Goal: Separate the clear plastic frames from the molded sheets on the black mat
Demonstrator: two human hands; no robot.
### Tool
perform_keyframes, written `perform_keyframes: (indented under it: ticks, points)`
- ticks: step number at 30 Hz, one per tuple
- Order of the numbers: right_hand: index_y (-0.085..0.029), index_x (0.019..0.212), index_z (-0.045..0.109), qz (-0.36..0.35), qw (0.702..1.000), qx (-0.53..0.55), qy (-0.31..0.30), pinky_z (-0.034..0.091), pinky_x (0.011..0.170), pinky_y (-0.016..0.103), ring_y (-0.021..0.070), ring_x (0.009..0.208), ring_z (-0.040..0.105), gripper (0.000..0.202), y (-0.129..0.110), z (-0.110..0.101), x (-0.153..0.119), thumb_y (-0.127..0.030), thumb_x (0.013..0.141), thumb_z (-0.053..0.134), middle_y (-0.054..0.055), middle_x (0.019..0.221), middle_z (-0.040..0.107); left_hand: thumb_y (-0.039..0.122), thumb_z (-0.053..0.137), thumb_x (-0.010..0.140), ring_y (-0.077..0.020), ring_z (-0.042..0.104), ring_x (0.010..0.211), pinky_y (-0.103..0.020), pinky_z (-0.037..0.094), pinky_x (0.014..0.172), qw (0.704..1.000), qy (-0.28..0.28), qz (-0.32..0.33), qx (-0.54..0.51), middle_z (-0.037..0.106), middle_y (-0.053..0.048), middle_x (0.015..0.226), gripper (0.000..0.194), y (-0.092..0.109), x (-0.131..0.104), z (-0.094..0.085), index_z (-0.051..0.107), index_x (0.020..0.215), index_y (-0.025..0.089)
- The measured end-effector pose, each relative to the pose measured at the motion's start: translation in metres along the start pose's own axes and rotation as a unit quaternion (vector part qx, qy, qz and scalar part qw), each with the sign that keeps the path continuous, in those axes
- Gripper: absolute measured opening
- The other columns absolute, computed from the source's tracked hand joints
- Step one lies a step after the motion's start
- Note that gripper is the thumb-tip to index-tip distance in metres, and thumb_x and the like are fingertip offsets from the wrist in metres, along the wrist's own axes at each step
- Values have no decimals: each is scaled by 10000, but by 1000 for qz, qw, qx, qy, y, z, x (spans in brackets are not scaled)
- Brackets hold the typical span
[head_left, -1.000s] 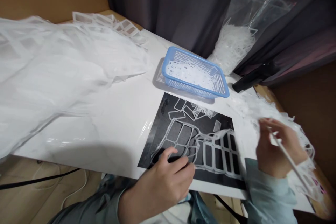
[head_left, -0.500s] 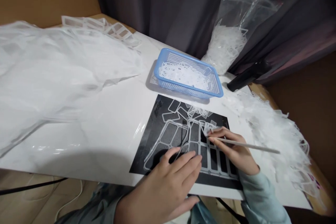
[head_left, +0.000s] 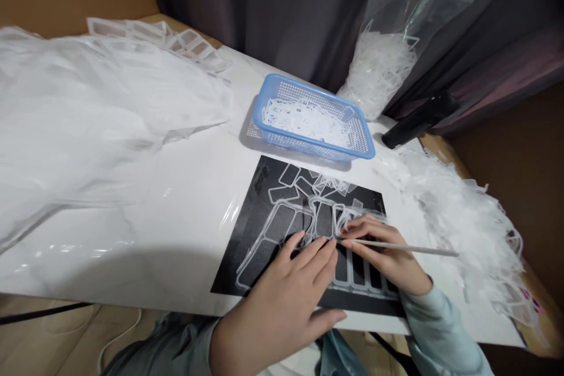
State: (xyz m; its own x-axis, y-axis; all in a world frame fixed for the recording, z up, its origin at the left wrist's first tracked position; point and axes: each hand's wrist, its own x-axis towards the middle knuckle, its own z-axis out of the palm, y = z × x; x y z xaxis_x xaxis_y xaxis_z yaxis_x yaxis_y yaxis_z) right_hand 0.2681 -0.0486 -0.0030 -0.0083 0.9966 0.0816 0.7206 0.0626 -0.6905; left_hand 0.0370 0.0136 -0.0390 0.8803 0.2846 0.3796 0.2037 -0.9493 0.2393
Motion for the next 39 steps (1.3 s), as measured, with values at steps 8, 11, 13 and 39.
perform_keyframes:
  ticks: [8,11,13,39]
  points:
    - [-200,890,660,-84,991,-98,36,517,811,378,212,913,652,78,-4,8,-1,-227,942,608,84,952,697,595,326,1000,-211,403,1353,-434,157,1158,1000,8,-12,-10,507,-24,1457,594,3,0,2,512,1366,166]
    - [-200,951,652,-129,979,-153,45,510,758,365,197,868,624,94,-9,11,-3,-144,944,576,83,980,695,605,337,993,-211,404,1345,-431,132,1159,1000,6,-18,-25,526,-16,1438,589,4,0,3,526,1341,170]
    - [-195,990,651,-144,972,-182,44,502,753,368,196,862,607,129,-11,14,-5,-121,949,554,85,995,697,610,350,987,-208,407,1336,-425,130,1157,999,7,-20,-35,543,-16,1419,588,4,0,3,532,1326,164]
    - [-224,920,705,97,969,-28,224,554,874,343,219,996,679,84,-17,14,-36,-292,905,658,53,984,727,594,327,998,-222,444,1307,-435,262,1082,999,-8,-14,-40,516,-31,1448,584,2,3,-3,525,1341,164]
